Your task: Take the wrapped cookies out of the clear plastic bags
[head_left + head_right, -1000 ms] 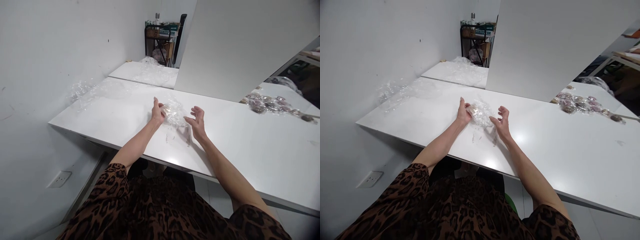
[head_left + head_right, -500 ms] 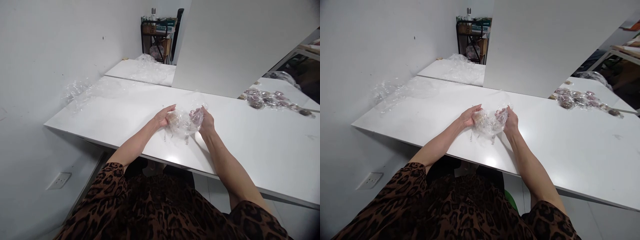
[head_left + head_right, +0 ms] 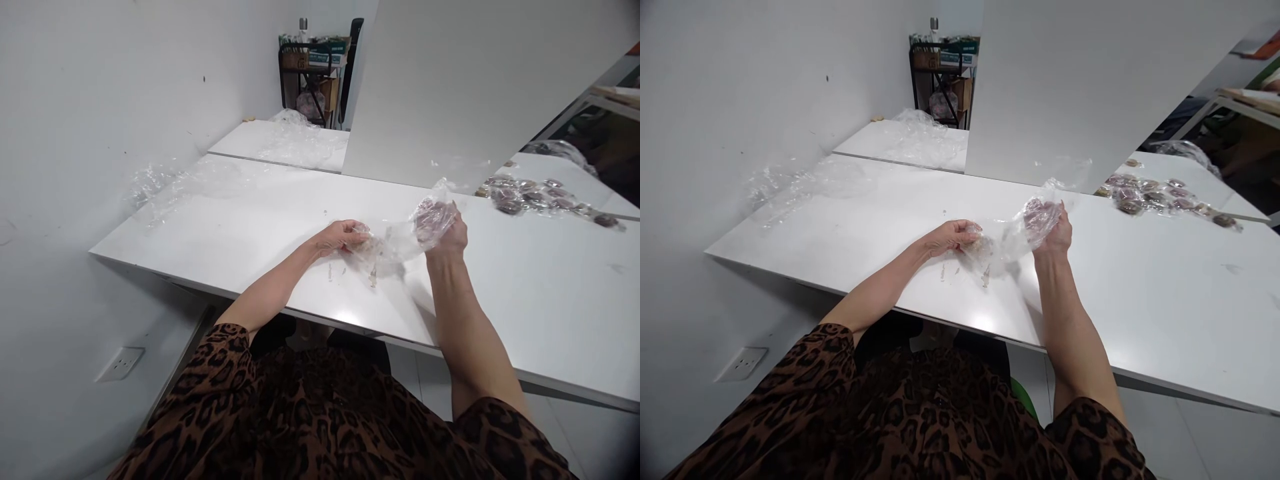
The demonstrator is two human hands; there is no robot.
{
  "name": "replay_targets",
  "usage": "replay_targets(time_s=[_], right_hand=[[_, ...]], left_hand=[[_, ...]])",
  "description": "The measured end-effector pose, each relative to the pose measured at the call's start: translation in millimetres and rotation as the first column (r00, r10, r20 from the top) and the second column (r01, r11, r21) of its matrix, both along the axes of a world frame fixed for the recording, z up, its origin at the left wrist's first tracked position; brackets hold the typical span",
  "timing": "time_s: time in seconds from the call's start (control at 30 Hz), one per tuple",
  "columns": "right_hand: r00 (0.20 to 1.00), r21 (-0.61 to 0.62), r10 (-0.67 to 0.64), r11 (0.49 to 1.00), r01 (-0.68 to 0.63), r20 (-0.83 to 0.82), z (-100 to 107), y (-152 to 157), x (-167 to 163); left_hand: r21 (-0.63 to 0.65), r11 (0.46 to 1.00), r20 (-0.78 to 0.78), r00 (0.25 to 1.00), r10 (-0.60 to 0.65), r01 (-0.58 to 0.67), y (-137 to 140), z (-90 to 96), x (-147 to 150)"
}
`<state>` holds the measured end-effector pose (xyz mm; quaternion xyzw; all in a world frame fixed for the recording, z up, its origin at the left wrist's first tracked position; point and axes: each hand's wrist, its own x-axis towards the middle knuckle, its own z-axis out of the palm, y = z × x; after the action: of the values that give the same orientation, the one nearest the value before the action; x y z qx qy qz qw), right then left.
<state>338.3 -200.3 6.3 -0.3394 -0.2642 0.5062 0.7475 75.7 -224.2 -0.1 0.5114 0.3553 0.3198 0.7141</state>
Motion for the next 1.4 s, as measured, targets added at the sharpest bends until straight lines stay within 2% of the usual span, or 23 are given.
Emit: replay_targets(time_s=[0.1, 0.23, 0.33, 0.43, 0.53, 0.57, 0.63, 0.7, 0.77, 0.8, 0.9, 1.03, 1.1, 1.17, 1.23, 1.27, 1.3, 1.33, 1.4], right_hand=[[0.996, -0.06, -0.038, 0.998, 0.033, -0.075, 3, -14, 5], [0.983, -0.207, 0.18, 0.964, -0.168, 0.042, 2, -50, -14], [0.948, -0.223, 0.271, 0.947, -0.231, 0.167, -1, -68, -37], [0.957, -0.219, 0.196, 0.964, -0.148, 0.216, -3, -72, -54], [0.992, -0.183, 0.071, 0.982, -0.05, 0.109, -2, -69, -60], [0.996, -0.172, 0.038, 0.985, -0.025, 0.075, -1, -68, -60], [0.999, -0.153, -0.005, 0.988, 0.011, 0.042, 0, -67, -60], [0.998, -0.13, -0.017, 0.991, 0.024, 0.055, 0, -69, -60], [0.995, -0.091, -0.007, 0.996, 0.016, 0.097, -1, -73, -63], [0.993, -0.067, 0.0, 0.998, 0.008, 0.121, -1, -76, -64], [0.982, -0.006, 0.035, 0.999, -0.034, 0.187, -2, -86, -72], [0.961, -0.027, 0.149, 0.989, -0.147, 0.231, -7, -107, -78], [0.934, -0.13, 0.254, 0.965, -0.227, 0.252, -9, -123, -75], [0.855, -0.291, 0.401, 0.904, -0.312, 0.329, -7, -143, -67], [0.67, -0.438, 0.589, 0.801, -0.409, 0.452, 3, -163, -55], [0.564, -0.471, 0.652, 0.757, -0.453, 0.506, 11, -172, -50], [0.497, -0.461, 0.668, 0.743, -0.485, 0.554, 20, -177, -45], [0.487, -0.405, 0.634, 0.766, -0.499, 0.601, 30, -180, -42], [0.603, -0.2, 0.433, 0.887, -0.415, 0.67, 48, -174, -40]], left_hand=[[-0.069, 0.995, 0.158, 0.984, 0.083, -0.072, 1, 5.1, -3], [-0.112, 0.983, 0.262, 0.95, 0.169, -0.144, 1, 8.1, -5], [-0.12, 0.986, 0.258, 0.955, 0.146, -0.119, 2, 9.3, -4], [-0.231, 0.966, 0.343, 0.92, 0.189, -0.112, 3, 11.9, -3], [-0.417, 0.889, 0.397, 0.841, 0.367, -0.19, 3, 11.8, -2], [-0.449, 0.87, 0.375, 0.842, 0.389, -0.202, 3, 10.6, -2], [-0.443, 0.883, 0.318, 0.893, 0.319, -0.158, 0, 6.8, 0], [-0.382, 0.924, 0.293, 0.946, 0.142, -0.021, -4, 2.5, 3], [-0.311, 0.942, 0.322, 0.947, -0.017, 0.123, -7, -0.8, 5], [-0.286, 0.946, 0.339, 0.94, -0.049, 0.153, -8, -2.0, 5], [-0.277, 0.956, 0.354, 0.935, 0.013, 0.092, -5, -4.2, 6], [-0.323, 0.94, 0.373, 0.897, 0.236, -0.112, 5, -3.9, 6], [-0.382, 0.893, 0.37, 0.847, 0.382, -0.237, 9, -1.4, 6], [-0.441, 0.827, 0.35, 0.781, 0.517, -0.35, 11, 1.8, 6], [-0.465, 0.779, 0.333, 0.733, 0.593, -0.42, 12, 3.8, 5], [-0.46, 0.776, 0.334, 0.726, 0.601, -0.431, 12, 4.1, 5], [-0.444, 0.788, 0.342, 0.732, 0.589, -0.426, 12, 3.9, 6], [-0.42, 0.809, 0.361, 0.742, 0.564, -0.411, 12, 3.4, 6], [-0.363, 0.858, 0.411, 0.764, 0.498, -0.363, 10, 2.4, 8]])
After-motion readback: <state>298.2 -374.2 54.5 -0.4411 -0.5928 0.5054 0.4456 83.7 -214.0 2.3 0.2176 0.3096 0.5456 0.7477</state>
